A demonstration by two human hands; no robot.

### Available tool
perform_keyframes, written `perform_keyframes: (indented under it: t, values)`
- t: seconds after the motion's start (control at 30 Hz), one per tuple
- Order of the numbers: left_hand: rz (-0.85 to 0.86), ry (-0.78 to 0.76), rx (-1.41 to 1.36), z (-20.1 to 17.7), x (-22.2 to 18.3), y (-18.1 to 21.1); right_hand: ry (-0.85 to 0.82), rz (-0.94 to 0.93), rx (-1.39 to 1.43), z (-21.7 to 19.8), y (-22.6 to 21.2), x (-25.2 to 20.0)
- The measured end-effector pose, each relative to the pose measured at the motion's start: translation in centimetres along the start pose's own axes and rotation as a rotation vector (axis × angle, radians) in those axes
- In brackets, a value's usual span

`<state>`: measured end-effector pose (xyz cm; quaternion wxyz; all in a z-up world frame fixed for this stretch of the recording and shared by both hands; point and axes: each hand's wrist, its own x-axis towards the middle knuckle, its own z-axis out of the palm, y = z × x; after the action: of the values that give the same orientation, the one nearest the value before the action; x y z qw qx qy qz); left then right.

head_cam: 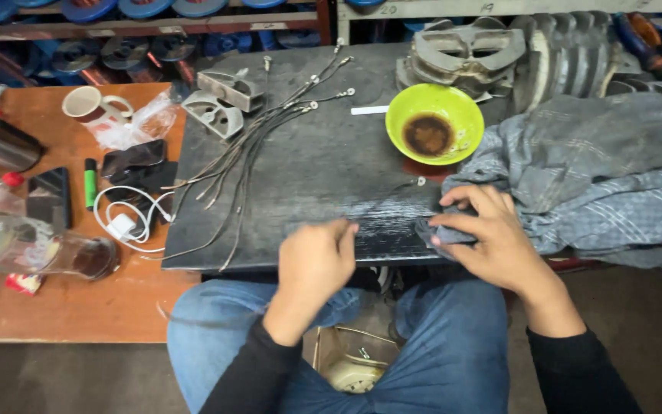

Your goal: The person is performing a final inspection and cleaning of electrical wires with ring terminals, wiping them down individually with a cloth.

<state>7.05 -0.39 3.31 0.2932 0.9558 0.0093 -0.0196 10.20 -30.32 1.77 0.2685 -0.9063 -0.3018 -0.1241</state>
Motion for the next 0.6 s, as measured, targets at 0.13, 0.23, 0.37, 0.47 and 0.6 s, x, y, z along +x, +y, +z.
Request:
perform_keyframes:
  t: [0.13, 0.23, 0.37, 0.47, 0.6]
  values:
    - [-0.087, -0.13, 0.123, 1.5, 0.7, -0.6, 0.161, 0.119, 0.315, 0.2, 0.3, -0.1]
    - [-0.066, -0.142, 0.065, -0.3, 0.1, 0.2, 0.331, 0.345, 0.331, -0.6, 4.2, -1.9]
    - [-0.068, -0.197, 0.079, -0.9, 0.9, 0.2, 0.313, 0.294, 0.218, -4.4, 3.6, 2.4]
    - [-0.069, -0.218, 0.042, -1.2, 1.0, 0.0, 0.283, 0.22, 0.065, -6.7, 3.1, 6.9]
    - [-0.053, -0.241, 0.032, -1.6, 0.7, 0.0, -0.141, 0.278, -0.391, -3.9, 4.0, 12.8]
